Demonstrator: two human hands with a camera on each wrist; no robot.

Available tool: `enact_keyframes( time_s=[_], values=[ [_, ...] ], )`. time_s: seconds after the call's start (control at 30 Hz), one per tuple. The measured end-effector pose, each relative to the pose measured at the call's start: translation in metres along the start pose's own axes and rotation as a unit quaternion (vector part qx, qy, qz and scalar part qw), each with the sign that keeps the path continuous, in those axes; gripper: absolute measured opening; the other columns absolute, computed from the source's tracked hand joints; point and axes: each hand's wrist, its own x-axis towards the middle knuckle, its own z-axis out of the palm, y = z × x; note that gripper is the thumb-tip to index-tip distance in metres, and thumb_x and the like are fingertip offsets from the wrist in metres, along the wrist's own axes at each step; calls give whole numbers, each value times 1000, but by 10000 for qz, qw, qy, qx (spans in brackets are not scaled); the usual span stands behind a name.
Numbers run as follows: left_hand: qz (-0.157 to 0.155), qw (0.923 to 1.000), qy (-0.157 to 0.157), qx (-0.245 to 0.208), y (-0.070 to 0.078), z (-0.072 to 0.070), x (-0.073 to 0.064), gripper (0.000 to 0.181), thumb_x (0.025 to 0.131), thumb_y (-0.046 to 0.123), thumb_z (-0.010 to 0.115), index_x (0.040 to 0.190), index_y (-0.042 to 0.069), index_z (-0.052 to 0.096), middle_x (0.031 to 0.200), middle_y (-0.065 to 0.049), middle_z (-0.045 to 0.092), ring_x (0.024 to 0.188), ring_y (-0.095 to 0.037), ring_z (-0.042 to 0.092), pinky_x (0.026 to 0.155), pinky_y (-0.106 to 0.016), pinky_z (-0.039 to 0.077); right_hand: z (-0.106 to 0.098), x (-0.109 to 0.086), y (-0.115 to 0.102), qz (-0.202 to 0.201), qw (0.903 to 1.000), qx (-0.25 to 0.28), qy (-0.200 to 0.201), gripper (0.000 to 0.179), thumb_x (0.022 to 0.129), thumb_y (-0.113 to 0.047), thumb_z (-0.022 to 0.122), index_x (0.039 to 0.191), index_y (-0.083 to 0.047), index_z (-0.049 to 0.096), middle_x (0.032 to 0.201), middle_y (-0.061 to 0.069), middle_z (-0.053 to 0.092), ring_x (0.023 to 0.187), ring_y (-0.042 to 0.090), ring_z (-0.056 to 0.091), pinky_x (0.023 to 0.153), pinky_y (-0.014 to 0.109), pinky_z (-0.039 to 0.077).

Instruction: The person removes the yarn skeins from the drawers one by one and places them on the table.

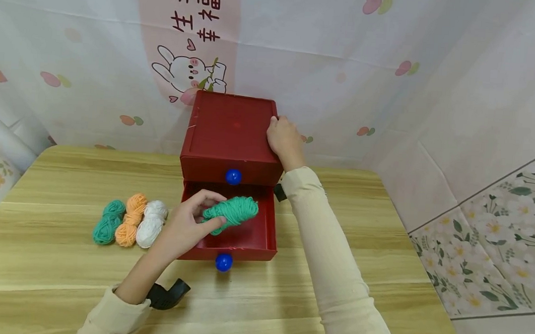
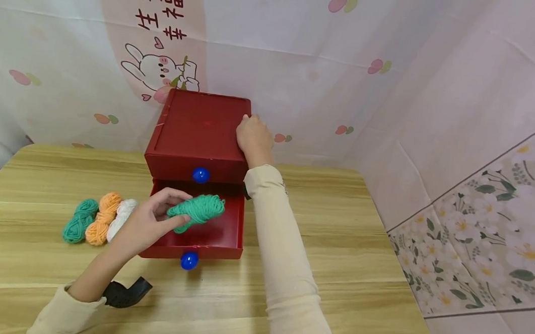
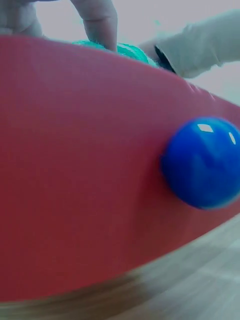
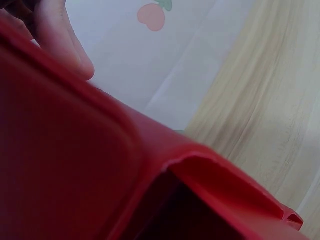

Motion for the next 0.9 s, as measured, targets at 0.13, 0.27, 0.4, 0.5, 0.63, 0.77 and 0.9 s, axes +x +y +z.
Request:
enact_keyframes(
  time_s=[0.13, 0.27, 0.4, 0.5, 0.63, 0.77, 0.9],
  values=[
    [-131, 9997, 214, -29, 2, -14, -8, 31, 86, 15, 65, 115, 12, 55, 105, -10, 61, 77, -17, 60, 64, -27, 52, 0, 1, -1, 29, 10000, 49, 24, 50, 102, -37, 22, 133, -4, 44, 127, 16, 55, 114, 34, 53, 97, 57, 34],
    [-268, 9982, 525, -50, -1, -30, -17, 34, 88, 20, 64, 119, 11, 53, 109, -6, 58, 77, -13, 62, 66, -28, 53, 0, 3, -1, 47, 9999, 81, 66, 49, 102, -36, 23, 134, -5, 44, 128, 16, 54, 116, 34, 52, 99, 58, 32],
    [-436, 9946, 935, -82, -9, -49, -25, 38, 89, 24, 63, 123, 11, 52, 109, 6, 57, 80, -5, 63, 68, -22, 52, 1, 4, -1, 41, 9999, 102, 44, 49, 102, -36, 23, 134, -4, 44, 130, 16, 53, 118, 34, 52, 100, 60, 30],
    [-508, 9902, 1298, 36, -19, -65, -30, 37, 89, 23, 63, 123, 14, 52, 104, 15, 56, 80, 0, 61, 67, -16, 50, 1, 4, -1, 43, 9999, 108, 34, 49, 102, -36, 23, 134, -4, 43, 130, 17, 53, 118, 34, 52, 100, 59, 31],
    [-683, 9815, 1779, 187, -39, -87, -38, 32, 89, 21, 63, 119, 22, 54, 103, 22, 53, 80, 7, 58, 66, -11, 48, 1, 3, -1, 39, 10000, 78, 25, 49, 102, -35, 23, 134, -4, 43, 129, 17, 53, 117, 34, 52, 99, 58, 32],
    [-992, 9684, 2270, 292, -59, -110, -46, 29, 89, 21, 63, 116, 29, 55, 102, 28, 50, 83, 10, 52, 65, -7, 43, 1, 4, -1, 42, 10000, 64, 3, 49, 102, -35, 23, 134, -4, 43, 129, 17, 53, 118, 35, 51, 99, 58, 32],
    [-1422, 9536, 2606, 505, -76, -131, -54, 30, 89, 27, 63, 116, 32, 55, 99, 31, 46, 86, 10, 45, 67, -6, 37, 2, 4, 0, 75, 10000, 55, 14, 49, 102, -35, 23, 134, -4, 43, 129, 17, 53, 118, 35, 51, 99, 59, 31]
  ],
)
